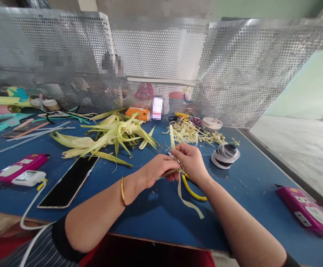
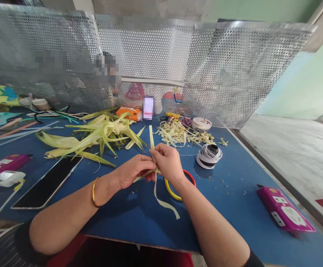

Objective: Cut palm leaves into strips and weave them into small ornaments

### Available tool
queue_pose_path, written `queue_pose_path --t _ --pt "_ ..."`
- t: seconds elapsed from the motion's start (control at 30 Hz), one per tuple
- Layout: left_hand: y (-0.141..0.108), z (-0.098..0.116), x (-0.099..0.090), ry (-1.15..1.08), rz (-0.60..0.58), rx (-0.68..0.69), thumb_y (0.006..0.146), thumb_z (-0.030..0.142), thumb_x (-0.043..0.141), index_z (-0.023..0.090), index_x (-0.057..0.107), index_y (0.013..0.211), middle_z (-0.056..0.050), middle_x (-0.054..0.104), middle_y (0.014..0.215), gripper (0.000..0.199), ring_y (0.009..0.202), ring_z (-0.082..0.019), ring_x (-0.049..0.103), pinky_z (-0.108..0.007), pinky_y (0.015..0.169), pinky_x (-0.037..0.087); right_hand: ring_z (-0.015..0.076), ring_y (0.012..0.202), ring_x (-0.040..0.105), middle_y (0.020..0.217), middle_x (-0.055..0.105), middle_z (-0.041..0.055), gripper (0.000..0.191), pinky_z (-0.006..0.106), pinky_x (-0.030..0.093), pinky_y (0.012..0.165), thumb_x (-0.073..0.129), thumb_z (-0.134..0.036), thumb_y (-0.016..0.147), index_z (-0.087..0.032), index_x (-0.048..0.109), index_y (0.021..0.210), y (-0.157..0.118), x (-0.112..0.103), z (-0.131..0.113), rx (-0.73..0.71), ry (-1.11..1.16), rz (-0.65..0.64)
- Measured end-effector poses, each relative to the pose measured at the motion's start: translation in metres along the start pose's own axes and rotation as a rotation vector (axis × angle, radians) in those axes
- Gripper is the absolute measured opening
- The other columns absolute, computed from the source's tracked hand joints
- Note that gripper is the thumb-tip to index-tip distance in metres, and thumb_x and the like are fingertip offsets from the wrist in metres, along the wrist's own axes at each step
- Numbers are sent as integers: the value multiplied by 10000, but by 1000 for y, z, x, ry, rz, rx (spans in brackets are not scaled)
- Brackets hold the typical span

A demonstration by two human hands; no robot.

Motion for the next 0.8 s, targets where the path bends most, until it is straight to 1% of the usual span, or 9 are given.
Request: queue_pose_path --t 0.13,0.23,0.3,0.37,0.47,0.57,0.7,0.73,0.8 --pt "-1 2 1 38 21 17 679 285 592 150 614 531 -28 594 543 201 519 -102 484 -244 548 384 91 470 304 489 371 -75 293 242 250 456 628 -393 775 -208 494 592 0 0 2 45 66 40" --pt "-1 1 2 12 86 46 688 332 641 163 594 539 3 559 549 231 531 -98 482 -241 554 388 91 498 300 509 366 -71 309 240 260 468 634 -399 768 -203 486 581 1 0 3 31 93 84" --pt "-1 0 3 -10 98 53 695 359 657 169 582 542 12 541 541 255 526 -98 479 -240 543 383 92 509 301 512 368 -70 311 241 260 477 637 -392 766 -202 480 576 2 -1 3 12 91 103" --pt "0 -1 3 -28 67 37 702 357 652 171 572 531 9 534 522 265 517 -99 482 -239 531 376 91 506 301 506 370 -72 304 241 255 476 636 -386 770 -201 486 581 3 -1 3 0 85 94" --pt "1 -2 2 -38 5 -14 690 306 626 169 569 514 2 535 500 231 485 -97 476 -240 509 366 87 485 294 493 368 -75 291 239 248 461 641 -381 767 -200 502 586 3 0 3 4 87 52" --pt "0 -1 0 -26 -26 -57 674 269 596 163 585 512 -12 558 509 194 462 -95 476 -240 493 365 82 456 306 480 374 -78 283 234 255 444 650 -369 759 -201 508 581 1 2 1 9 96 30" --pt "-2 1 -2 9 -97 -72 658 244 595 154 622 521 -30 592 526 166 462 -101 497 -238 497 380 80 381 312 457 391 -83 269 238 221 386 629 -376 781 -213 510 604 -4 3 -2 64 97 30" --pt "-2 1 -2 18 -125 -73 653 241 596 153 632 522 -31 591 518 162 459 -103 497 -239 496 381 79 375 310 454 390 -85 265 239 220 383 623 -372 789 -214 511 607 -5 3 -4 62 83 31" --pt "-2 1 -3 39 -184 -73 651 249 596 148 647 523 -34 580 490 171 449 -109 493 -240 486 368 78 402 315 456 382 -85 265 237 243 409 621 -347 797 -209 512 599 -7 3 -7 8 32 38"
Point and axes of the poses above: each hand's wrist, its own y-axis towards the middle knuckle, its own x-axis out of the palm, z = x × y, the point moved 1 cm from there along y, towards the middle knuckle
